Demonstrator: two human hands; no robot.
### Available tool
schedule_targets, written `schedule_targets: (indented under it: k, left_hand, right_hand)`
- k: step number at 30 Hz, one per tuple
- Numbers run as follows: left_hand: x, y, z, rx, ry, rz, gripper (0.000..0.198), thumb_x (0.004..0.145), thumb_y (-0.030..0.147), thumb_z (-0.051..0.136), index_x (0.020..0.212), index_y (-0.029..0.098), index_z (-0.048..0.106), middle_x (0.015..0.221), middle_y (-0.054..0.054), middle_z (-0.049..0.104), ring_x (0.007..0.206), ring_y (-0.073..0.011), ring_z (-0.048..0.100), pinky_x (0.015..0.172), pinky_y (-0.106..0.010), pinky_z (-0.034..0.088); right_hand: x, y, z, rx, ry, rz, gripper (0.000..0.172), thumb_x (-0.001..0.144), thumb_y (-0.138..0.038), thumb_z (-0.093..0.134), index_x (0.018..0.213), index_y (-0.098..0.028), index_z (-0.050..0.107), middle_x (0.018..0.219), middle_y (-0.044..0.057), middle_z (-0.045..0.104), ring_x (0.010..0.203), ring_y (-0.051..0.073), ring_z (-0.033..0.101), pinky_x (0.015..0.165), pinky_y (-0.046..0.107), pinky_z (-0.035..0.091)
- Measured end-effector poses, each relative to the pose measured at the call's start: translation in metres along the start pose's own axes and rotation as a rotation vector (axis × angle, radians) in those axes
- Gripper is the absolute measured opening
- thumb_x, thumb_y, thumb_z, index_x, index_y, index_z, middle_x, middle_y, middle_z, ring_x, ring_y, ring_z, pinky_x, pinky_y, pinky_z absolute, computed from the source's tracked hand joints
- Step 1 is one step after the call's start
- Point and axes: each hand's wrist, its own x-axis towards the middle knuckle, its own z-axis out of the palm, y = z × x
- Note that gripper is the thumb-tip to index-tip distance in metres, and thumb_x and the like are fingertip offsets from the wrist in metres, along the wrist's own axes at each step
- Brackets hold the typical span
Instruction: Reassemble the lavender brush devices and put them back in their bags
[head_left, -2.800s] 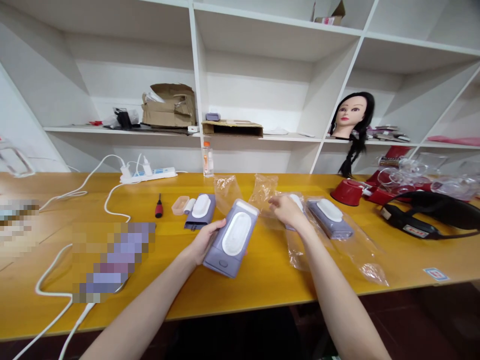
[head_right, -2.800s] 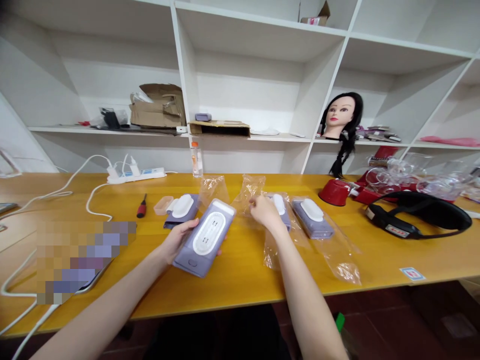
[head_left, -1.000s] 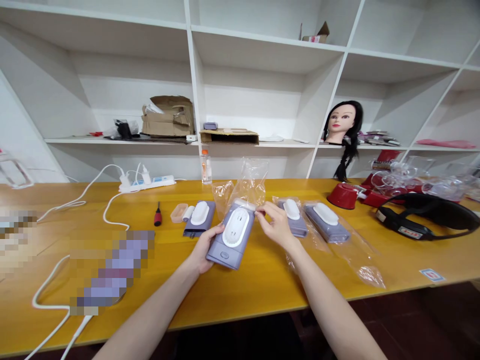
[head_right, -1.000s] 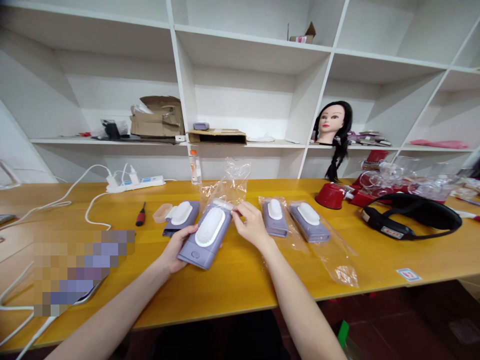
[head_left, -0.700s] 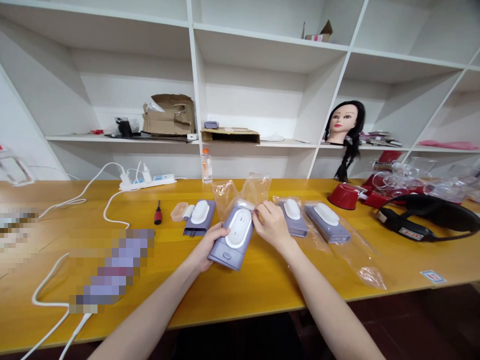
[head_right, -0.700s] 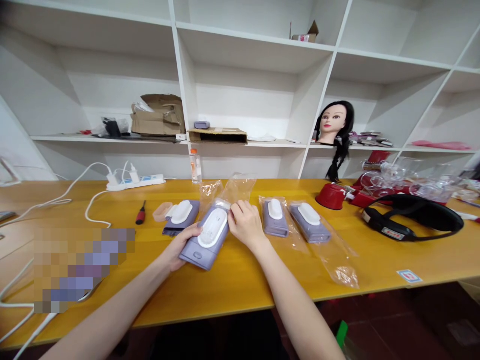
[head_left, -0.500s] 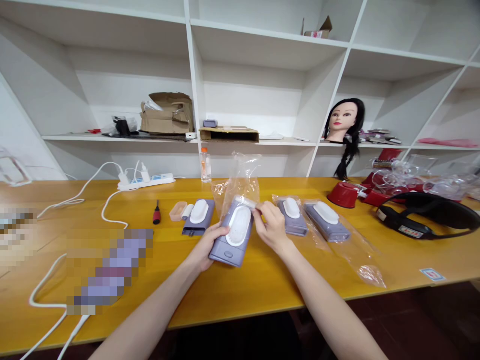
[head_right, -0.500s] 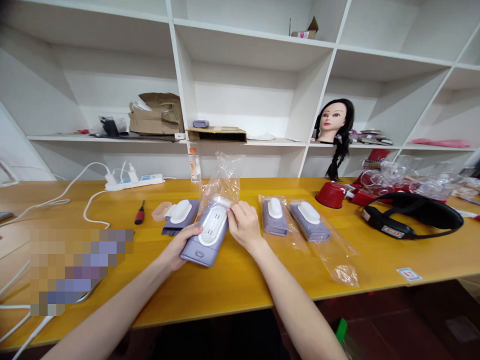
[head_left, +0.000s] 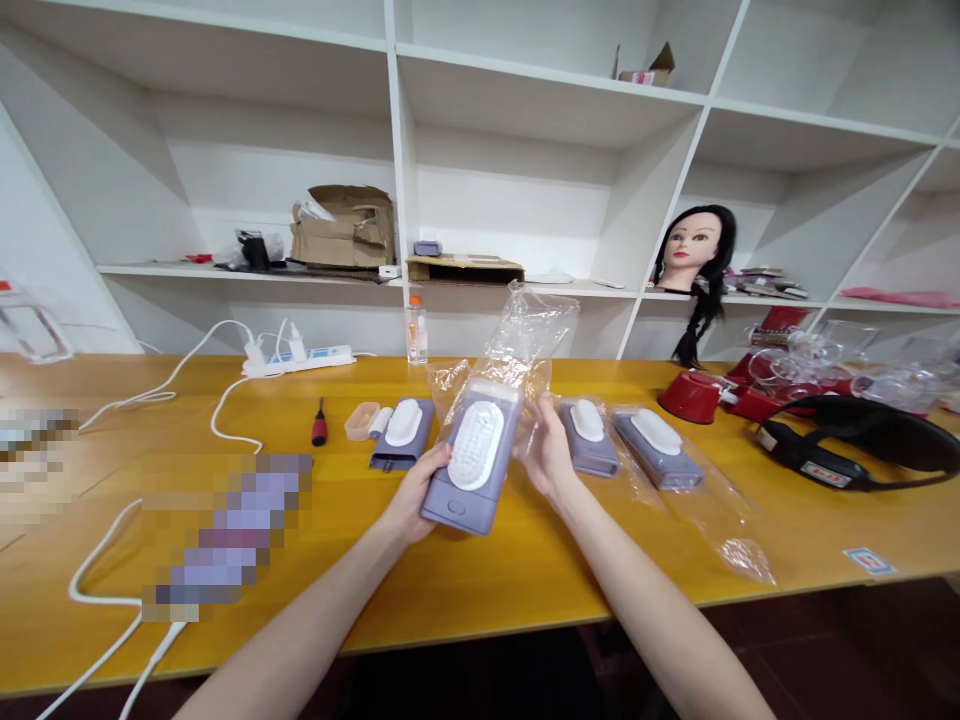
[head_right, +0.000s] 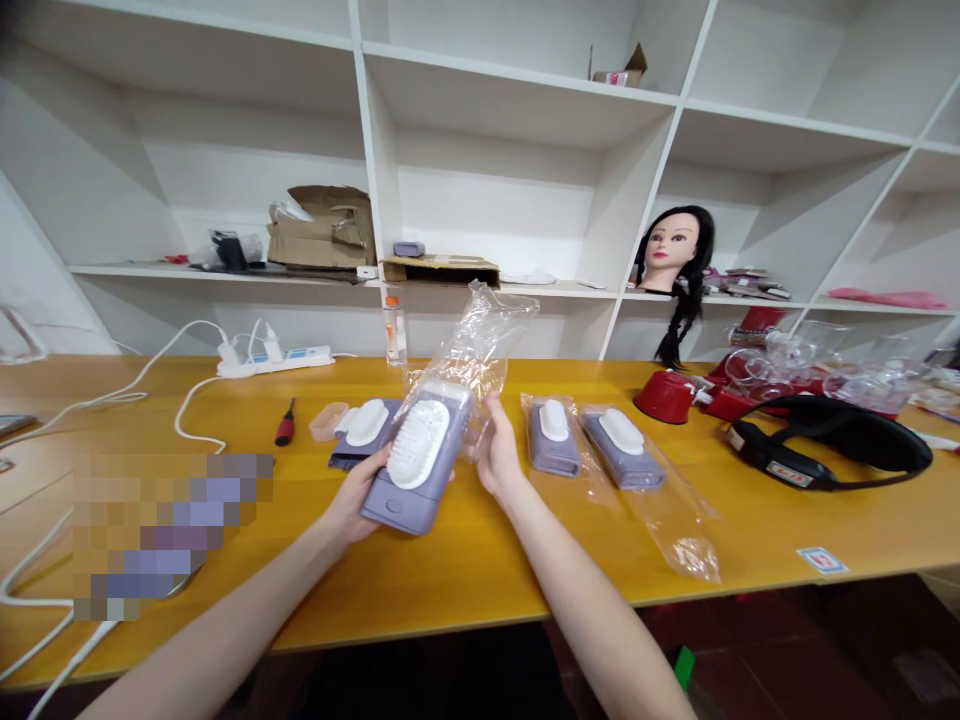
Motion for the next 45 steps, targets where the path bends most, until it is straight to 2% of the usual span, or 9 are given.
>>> schedule_targets:
  k: [4, 11, 16, 22, 26, 31, 36, 41, 45]
  left_hand:
    - [0.006, -0.009, -0.001, 0.168, 0.065, 0.116, 0.035, 0.062, 0.032, 0.071, 0.091, 0.013, 0.065, 0.085, -0.005, 0.07, 0.079, -0.0192, 0.064, 0.077, -0.028, 0.046]
    - [0.017, -0.019, -0.008, 0.303, 0.35, 0.146, 0.04, 0.067, 0.042, 0.061, 0.093, 0.011, 0.063, 0.086, -0.006, 0.069, 0.081, -0.0213, 0.063, 0.069, -0.028, 0.046]
    - [0.005, -0.01, -0.003, 0.23, 0.114, 0.102, 0.057, 0.066, 0.043, 0.065, 0.116, 0.018, 0.056, 0.122, -0.009, 0.059, 0.103, -0.026, 0.058, 0.077, -0.032, 0.049]
    - [-0.001, -0.007, -0.007, 0.627, -0.197, 0.225, 0.119, 0.055, 0.028, 0.079, 0.14, 0.044, -0.003, 0.152, -0.01, -0.003, 0.1, -0.0276, 0.061, 0.08, -0.043, 0.051]
    - [0.007, -0.008, -0.012, 0.832, -0.136, 0.389, 0.122, 0.054, 0.025, 0.079, 0.141, 0.039, -0.005, 0.152, -0.013, 0.007, 0.103, -0.0302, 0.059, 0.087, -0.049, 0.048]
    - [0.014, -0.003, -0.017, 0.912, -0.133, 0.636, 0.107, 0.062, 0.029, 0.074, 0.144, 0.028, 0.005, 0.151, -0.009, 0.017, 0.135, -0.0286, 0.024, 0.108, -0.042, 0.027]
    - [0.012, 0.003, -0.017, 0.807, -0.06, 0.692, 0.072, 0.07, 0.032, 0.067, 0.135, 0.02, 0.038, 0.139, -0.01, 0.042, 0.128, -0.027, 0.038, 0.105, -0.037, 0.033]
    - [0.008, -0.002, -0.012, 0.639, 0.064, 0.683, 0.056, 0.069, 0.026, 0.067, 0.123, 0.018, 0.054, 0.13, -0.011, 0.053, 0.12, -0.0256, 0.048, 0.102, -0.037, 0.036]
    - [0.007, -0.018, -0.004, 0.627, 0.027, 0.639, 0.053, 0.068, 0.024, 0.067, 0.12, 0.015, 0.056, 0.124, -0.012, 0.058, 0.115, -0.0261, 0.053, 0.098, -0.037, 0.041]
  right_hand:
    - [-0.004, 0.002, 0.011, 0.48, 0.048, 0.319, 0.032, 0.068, -0.046, 0.065, 0.085, -0.019, 0.063, 0.076, 0.003, 0.069, 0.075, 0.022, 0.063, 0.067, 0.032, 0.049]
    - [-0.024, 0.018, 0.043, 0.624, 0.1, 0.565, 0.024, 0.068, -0.033, 0.067, 0.085, -0.017, 0.063, 0.068, 0.002, 0.07, 0.07, 0.02, 0.065, 0.069, 0.03, 0.05]
    - [-0.011, 0.014, 0.03, 0.693, 0.248, 0.538, 0.015, 0.071, -0.03, 0.06, 0.079, -0.017, 0.062, 0.066, 0.0, 0.069, 0.068, 0.018, 0.065, 0.069, 0.029, 0.051]
    - [0.002, 0.003, 0.004, 0.731, 0.294, 0.489, 0.01, 0.074, -0.025, 0.055, 0.077, -0.018, 0.061, 0.063, -0.002, 0.068, 0.069, 0.018, 0.065, 0.07, 0.029, 0.051]
    - [-0.006, 0.002, 0.008, 0.678, 0.163, 0.567, 0.015, 0.074, -0.028, 0.056, 0.081, -0.016, 0.062, 0.065, 0.002, 0.069, 0.064, 0.018, 0.064, 0.065, 0.029, 0.052]
    - [-0.021, 0.0, 0.017, 0.545, -0.118, 0.626, 0.022, 0.072, -0.027, 0.063, 0.09, -0.015, 0.062, 0.074, 0.004, 0.069, 0.058, 0.016, 0.061, 0.053, 0.028, 0.051]
    - [-0.025, -0.002, 0.014, 0.353, -0.294, 0.598, 0.033, 0.072, -0.04, 0.067, 0.095, -0.017, 0.062, 0.088, 0.007, 0.068, 0.065, 0.016, 0.062, 0.063, 0.031, 0.052]
    - [-0.014, 0.0, 0.011, 0.345, -0.094, 0.588, 0.056, 0.076, -0.068, 0.043, 0.105, -0.023, 0.059, 0.099, 0.008, 0.067, 0.078, 0.02, 0.064, 0.071, 0.039, 0.051]
    - [-0.008, 0.001, 0.016, 0.609, 0.151, 0.429, 0.045, 0.081, -0.057, 0.042, 0.103, -0.021, 0.059, 0.096, 0.007, 0.069, 0.087, 0.023, 0.063, 0.075, 0.038, 0.051]
